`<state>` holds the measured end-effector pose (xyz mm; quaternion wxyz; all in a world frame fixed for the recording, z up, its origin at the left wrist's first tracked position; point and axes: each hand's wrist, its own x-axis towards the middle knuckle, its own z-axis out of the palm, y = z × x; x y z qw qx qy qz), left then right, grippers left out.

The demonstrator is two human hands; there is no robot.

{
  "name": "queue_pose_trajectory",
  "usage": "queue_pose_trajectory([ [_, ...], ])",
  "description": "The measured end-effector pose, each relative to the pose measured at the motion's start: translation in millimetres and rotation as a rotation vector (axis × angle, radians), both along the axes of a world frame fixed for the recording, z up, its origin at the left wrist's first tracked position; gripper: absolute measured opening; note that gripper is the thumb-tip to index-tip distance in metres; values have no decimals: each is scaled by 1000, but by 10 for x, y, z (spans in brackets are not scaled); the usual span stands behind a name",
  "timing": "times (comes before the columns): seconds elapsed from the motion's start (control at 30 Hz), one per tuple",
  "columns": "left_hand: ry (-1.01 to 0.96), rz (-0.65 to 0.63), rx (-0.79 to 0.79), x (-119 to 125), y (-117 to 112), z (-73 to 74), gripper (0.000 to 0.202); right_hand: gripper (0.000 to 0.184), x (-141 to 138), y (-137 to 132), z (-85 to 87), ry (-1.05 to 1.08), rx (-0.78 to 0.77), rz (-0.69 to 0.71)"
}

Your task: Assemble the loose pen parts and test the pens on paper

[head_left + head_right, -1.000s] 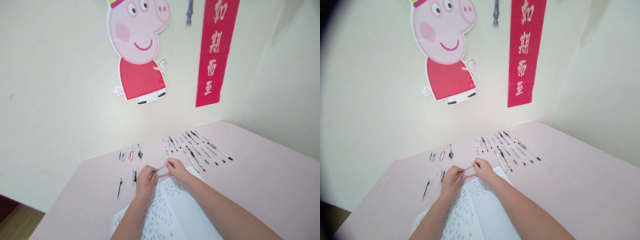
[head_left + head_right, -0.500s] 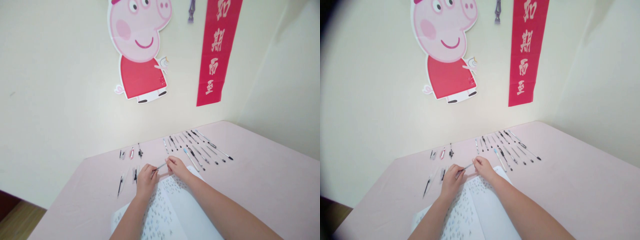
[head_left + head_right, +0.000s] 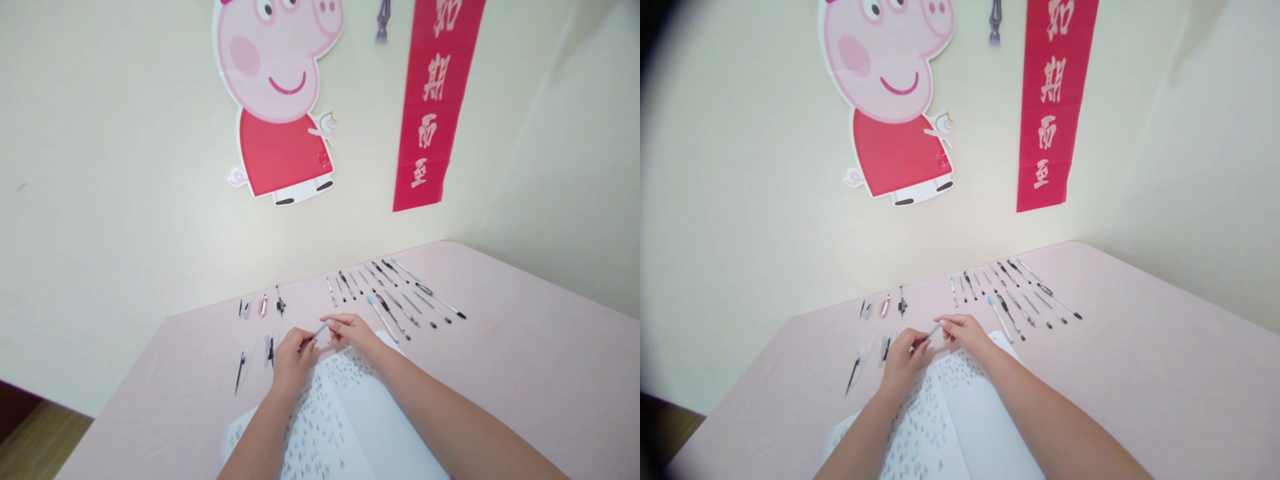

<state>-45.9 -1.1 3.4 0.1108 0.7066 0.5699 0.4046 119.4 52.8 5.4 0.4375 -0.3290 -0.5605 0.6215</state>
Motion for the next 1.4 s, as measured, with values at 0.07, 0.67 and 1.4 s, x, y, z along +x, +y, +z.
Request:
queue_pose_trajectory([
  [0.07,26,9,10,-1,-3,9,12,42,-5,-13,15,8,-9,-7],
  [0.67,129,21,48,2,-19,52,15,39,-44,-16,-6,16,-62,-61],
  [1.4,105,-267,-10,92,-140,129,36,36,-23,35,-81,79,-196,-97],
])
